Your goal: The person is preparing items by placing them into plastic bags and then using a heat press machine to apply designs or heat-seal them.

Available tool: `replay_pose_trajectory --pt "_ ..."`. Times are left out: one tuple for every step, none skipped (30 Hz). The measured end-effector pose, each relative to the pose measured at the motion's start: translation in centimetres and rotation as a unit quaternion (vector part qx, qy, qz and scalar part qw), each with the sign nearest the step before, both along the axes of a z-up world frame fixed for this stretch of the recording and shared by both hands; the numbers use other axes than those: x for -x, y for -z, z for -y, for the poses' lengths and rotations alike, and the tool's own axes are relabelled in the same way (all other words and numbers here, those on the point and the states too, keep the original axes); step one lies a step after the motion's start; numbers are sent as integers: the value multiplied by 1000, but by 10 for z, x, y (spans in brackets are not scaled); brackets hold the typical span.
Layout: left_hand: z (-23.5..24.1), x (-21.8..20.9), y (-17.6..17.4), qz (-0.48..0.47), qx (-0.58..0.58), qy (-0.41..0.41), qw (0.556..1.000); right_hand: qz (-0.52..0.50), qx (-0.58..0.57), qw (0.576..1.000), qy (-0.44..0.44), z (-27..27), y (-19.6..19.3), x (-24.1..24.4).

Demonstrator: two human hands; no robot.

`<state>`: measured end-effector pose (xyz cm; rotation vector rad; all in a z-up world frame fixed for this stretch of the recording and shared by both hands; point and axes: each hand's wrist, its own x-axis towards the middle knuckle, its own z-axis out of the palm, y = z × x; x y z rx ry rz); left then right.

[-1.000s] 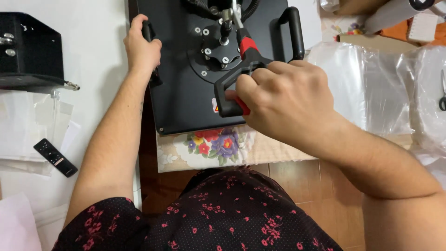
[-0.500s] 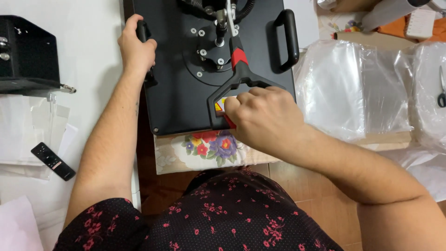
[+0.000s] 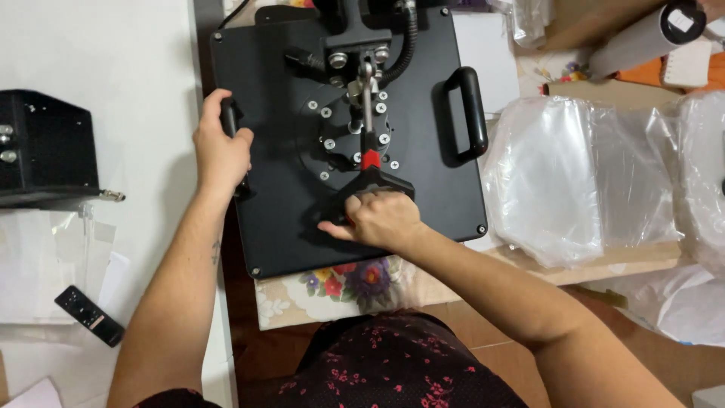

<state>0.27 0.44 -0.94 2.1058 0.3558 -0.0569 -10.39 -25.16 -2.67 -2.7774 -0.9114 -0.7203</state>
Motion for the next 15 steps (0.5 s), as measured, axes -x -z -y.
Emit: replay_pose_trajectory --pt "-1 1 6 20 -5 -14 1000 14 -11 1000 -3 -1 4 -4" --pt "1 -7 11 46 -8 -24 999 35 -20 999 -2 -1 7 -15" --pt "-4 -10 15 50 -7 -11 999 40 -19 999 10 -3 10 -19" --pt "-5 -8 22 86 -15 -11 996 48 -33 998 -1 -2 11 -16" --pt "-6 -4 28 122 -22 -12 992 56 -46 997 -11 0 13 -12" --pt "-7 -3 30 118 -18 1 993 52 -43 998 1 0 15 -13" --pt "-7 -2 33 119 -25 1 993 62 -53 996 -23 2 18 -12" --pt "-7 -4 33 125 -33 0 992 77 -62 994 -49 5 19 -15" --pt "-8 -4 34 126 -30 10 992 78 -60 994 -39 11 20 -12" --pt "-11 -2 34 137 -42 16 989 72 -105 987 -96 15 20 -7" --pt "-12 0 34 150 -55 21 987 66 -150 975 -152 21 20 -1" --pt "-30 -3 53 148 -54 30 987 65 -151 976 -143 46 15 17" --pt "-48 -7 71 253 -177 45 950 67 -167 967 -181 71 9 36" --pt "-66 -12 87 357 -288 59 887 73 -182 954 -227 97 3 49" --pt "-49 6 70 360 -289 60 885 77 -182 954 -226 138 17 54"
